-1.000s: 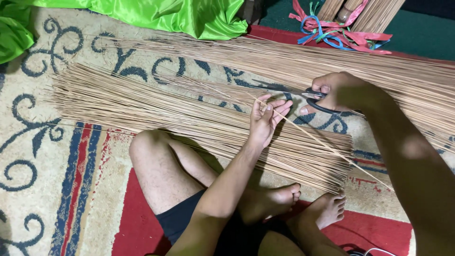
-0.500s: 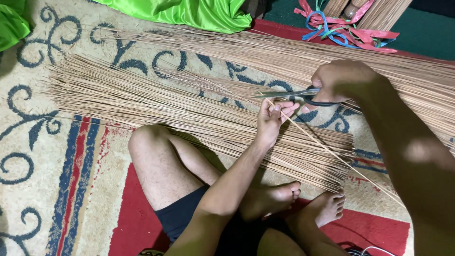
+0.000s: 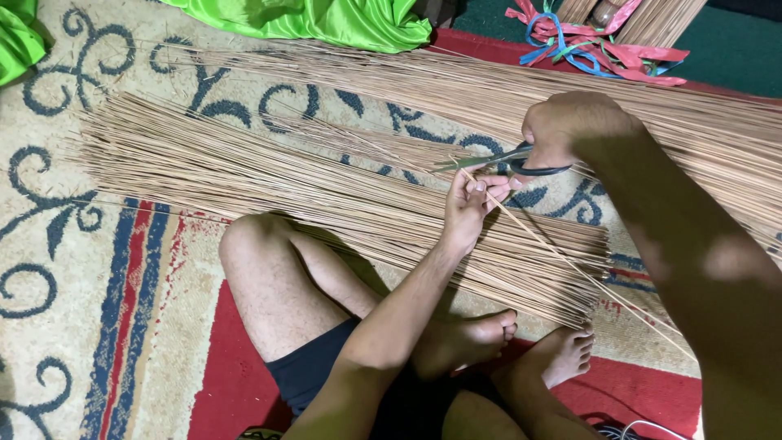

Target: Cutting and bundling thin wooden sticks to prepare them for craft assembly

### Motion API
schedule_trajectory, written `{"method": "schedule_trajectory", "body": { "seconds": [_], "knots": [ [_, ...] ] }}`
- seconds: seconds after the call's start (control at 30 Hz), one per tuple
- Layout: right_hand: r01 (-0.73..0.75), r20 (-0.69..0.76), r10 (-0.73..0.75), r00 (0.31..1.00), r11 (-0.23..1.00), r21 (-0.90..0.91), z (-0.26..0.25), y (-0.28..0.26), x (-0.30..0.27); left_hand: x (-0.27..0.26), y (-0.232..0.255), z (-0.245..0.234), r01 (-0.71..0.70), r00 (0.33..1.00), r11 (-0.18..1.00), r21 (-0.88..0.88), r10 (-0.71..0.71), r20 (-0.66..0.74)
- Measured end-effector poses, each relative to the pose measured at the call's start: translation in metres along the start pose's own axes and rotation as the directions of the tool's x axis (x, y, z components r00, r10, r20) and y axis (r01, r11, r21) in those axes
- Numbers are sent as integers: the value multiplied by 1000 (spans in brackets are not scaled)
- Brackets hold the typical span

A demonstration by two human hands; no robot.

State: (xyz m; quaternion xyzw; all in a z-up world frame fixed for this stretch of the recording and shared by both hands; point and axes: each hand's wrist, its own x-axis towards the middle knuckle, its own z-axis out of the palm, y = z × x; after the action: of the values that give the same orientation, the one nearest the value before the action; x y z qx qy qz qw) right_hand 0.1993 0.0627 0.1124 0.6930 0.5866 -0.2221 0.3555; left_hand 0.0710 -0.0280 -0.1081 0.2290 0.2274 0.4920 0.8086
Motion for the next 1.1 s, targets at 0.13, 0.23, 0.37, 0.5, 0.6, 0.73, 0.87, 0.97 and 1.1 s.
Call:
{"method": "schedule_trajectory", "body": {
  "seconds": [0.13, 0.23, 0.37, 0.5, 0.6, 0.73, 0.87, 0.97, 1.1],
  "knots": [
    [30, -33, -30, 999, 999, -18, -8, -15, -9, -2, -9, -5, 5, 1000, 1000, -15, -5, -22],
    [6, -89, -10, 996, 999, -45, 23, -16, 27, -7, -7, -8, 12, 999, 1000, -15, -12, -46],
    [77, -90, -86, 992, 992, -97, 32, -34, 41, -12, -14, -13, 24, 992, 998, -66, -32, -118],
    [142, -95, -155, 983, 981, -133, 43, -45, 56, -15, -25, -23, 28, 981, 996, -84, -43, -188],
    [150, -72, -160, 985, 981, -125, 46, -49, 56, -18, -26, -23, 37, 978, 996, -82, -53, -202],
    [149, -46, -157, 987, 978, -145, 50, -47, 62, -16, -30, -25, 38, 977, 994, -103, -58, -205],
    [109, -47, -117, 992, 983, -146, 39, -52, 45, -16, -37, -27, 34, 977, 997, -63, -46, -210],
    [-33, -67, 29, 997, 997, -67, 27, -72, 16, -12, -52, -36, 29, 976, 998, -62, -42, -213],
    [142, -74, -157, 985, 973, -183, 62, -45, 66, -26, -20, -5, 32, 978, 998, -60, -44, -203]
  ]
}}
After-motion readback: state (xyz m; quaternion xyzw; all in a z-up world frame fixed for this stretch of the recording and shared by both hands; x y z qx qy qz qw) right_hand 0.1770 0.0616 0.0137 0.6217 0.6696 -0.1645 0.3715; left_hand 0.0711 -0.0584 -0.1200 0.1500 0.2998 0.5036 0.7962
